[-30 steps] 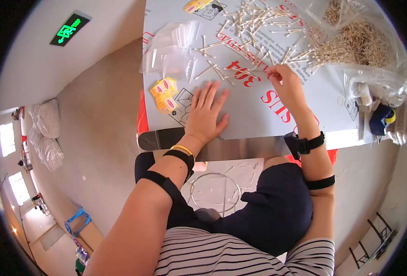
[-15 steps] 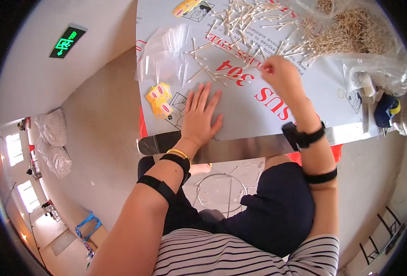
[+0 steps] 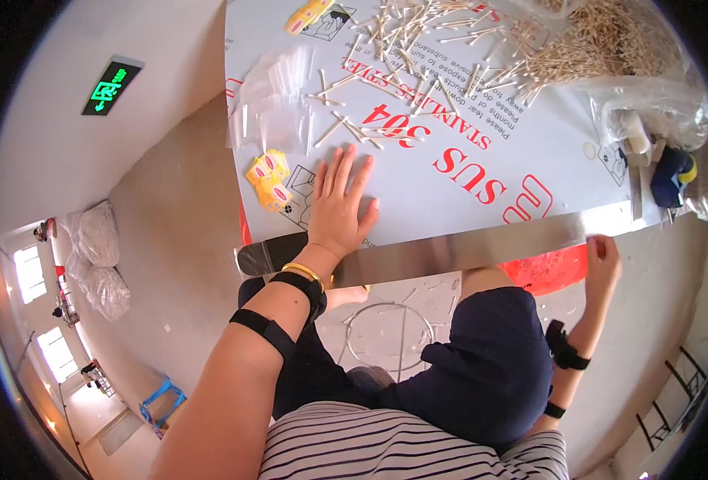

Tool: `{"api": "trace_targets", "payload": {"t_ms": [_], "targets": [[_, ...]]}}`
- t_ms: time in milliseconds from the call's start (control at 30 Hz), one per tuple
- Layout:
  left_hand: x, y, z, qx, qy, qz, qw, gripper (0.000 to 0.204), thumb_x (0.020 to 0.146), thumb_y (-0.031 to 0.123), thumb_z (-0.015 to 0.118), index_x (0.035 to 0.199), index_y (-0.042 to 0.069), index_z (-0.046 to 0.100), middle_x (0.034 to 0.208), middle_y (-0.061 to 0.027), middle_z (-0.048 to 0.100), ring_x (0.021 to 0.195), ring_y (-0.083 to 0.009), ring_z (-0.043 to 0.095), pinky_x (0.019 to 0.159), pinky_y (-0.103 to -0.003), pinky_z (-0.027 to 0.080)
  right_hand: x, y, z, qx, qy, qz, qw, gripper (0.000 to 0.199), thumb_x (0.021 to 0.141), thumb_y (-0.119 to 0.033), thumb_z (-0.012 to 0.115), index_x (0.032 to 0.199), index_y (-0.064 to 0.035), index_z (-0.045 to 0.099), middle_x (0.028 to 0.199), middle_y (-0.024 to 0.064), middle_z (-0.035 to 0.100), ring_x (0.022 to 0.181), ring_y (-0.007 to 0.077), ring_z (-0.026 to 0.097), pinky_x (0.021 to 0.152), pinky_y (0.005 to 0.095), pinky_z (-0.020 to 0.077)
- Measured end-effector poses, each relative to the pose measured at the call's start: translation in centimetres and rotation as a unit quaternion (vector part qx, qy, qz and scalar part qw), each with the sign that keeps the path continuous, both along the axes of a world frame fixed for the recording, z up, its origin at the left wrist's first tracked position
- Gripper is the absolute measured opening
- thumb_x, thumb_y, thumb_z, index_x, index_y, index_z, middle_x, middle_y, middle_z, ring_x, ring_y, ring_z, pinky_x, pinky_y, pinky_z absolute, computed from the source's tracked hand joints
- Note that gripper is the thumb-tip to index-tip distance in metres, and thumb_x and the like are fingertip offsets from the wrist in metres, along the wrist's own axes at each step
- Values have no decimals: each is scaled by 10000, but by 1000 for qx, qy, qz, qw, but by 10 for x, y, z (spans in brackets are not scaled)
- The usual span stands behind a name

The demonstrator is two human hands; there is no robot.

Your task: Organizing and aligning cotton swabs into neat rows on a workbench for packaging.

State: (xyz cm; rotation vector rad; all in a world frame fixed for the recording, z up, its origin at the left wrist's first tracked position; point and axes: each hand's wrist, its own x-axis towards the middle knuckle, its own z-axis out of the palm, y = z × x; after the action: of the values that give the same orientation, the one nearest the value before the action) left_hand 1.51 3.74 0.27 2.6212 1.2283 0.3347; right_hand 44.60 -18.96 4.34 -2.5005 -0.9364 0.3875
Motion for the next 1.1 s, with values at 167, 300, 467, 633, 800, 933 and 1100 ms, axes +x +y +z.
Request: {"api": "trace_targets", "payload": {"t_ms": [167, 300, 467, 633, 800, 933, 1100], "targets": [[-9, 1, 2, 3, 11, 4, 1000, 712, 906, 300, 624, 1570, 159, 410, 1656, -163, 299, 1535, -375, 269, 1251, -564, 198, -85, 139, 13, 161, 98, 195, 963, 118, 919, -46, 687, 1017, 18, 697, 927, 136, 703, 831, 215, 685, 775, 333, 536], [-6, 1, 0, 2, 16, 4, 1000, 726, 900, 297, 638, 1575, 171, 404, 1662, -157, 292, 1537, -369, 267, 1252, -559, 198, -110, 225, 13, 178, 63, 370, 910, 211, 857, -52, 714, 1067, -44, 708, 1028, 127, 691, 1028, 306, 655, 915, 404, 521], [-3, -1, 1, -2, 14, -1, 1000, 729, 901, 283, 623, 1582, 157, 395, 1671, -162, 280, 1547, -369, 255, 1261, -547, 172, -115, 290, -12, 165, -131, 546, 811, 463, 797, -49, 760, 1236, -171, 677, 1390, 59, 556, 1319, 298, 501, 1079, 471, 442], [-4, -1, 6, -6, 17, -3, 1000, 735, 900, 281, 627, 1585, 155, 389, 1669, -166, 282, 1550, -371, 249, 1264, -541, 164, -111, 318, -10, 92, -100, 581, 802, 498, 776, -34, 774, 1233, -202, 671, 1388, 43, 510, 1333, 301, 474, 1090, 471, 434], [-4, 0, 7, -9, 18, 1, 1000, 738, 897, 277, 631, 1585, 155, 391, 1666, -169, 289, 1549, -372, 253, 1263, -539, 168, -110, 319, -6, 93, -115, 567, 810, 335, 767, -79, 790, 1075, -154, 684, 1236, 51, 539, 1245, 290, 514, 1032, 462, 452], [-6, 2, 3, -1, 25, 4, 1000, 729, 901, 279, 629, 1579, 149, 396, 1666, -172, 287, 1547, -372, 256, 1261, -540, 173, -115, 311, -14, 120, -111, 534, 830, 172, 773, -109, 782, 901, -101, 666, 1083, 72, 586, 1082, 300, 555, 942, 444, 477], [-9, 4, 6, -20, -9, -2, 1000, 638, 936, 330, 614, 1521, 119, 470, 1640, -175, 331, 1530, -377, 280, 1259, -533, 180, -133, 297, -20, 163, -49, 479, 861, 102, 828, -135, 761, 844, -87, 673, 937, 64, 635, 1012, 272, 604, 913, 425, 489]]}}
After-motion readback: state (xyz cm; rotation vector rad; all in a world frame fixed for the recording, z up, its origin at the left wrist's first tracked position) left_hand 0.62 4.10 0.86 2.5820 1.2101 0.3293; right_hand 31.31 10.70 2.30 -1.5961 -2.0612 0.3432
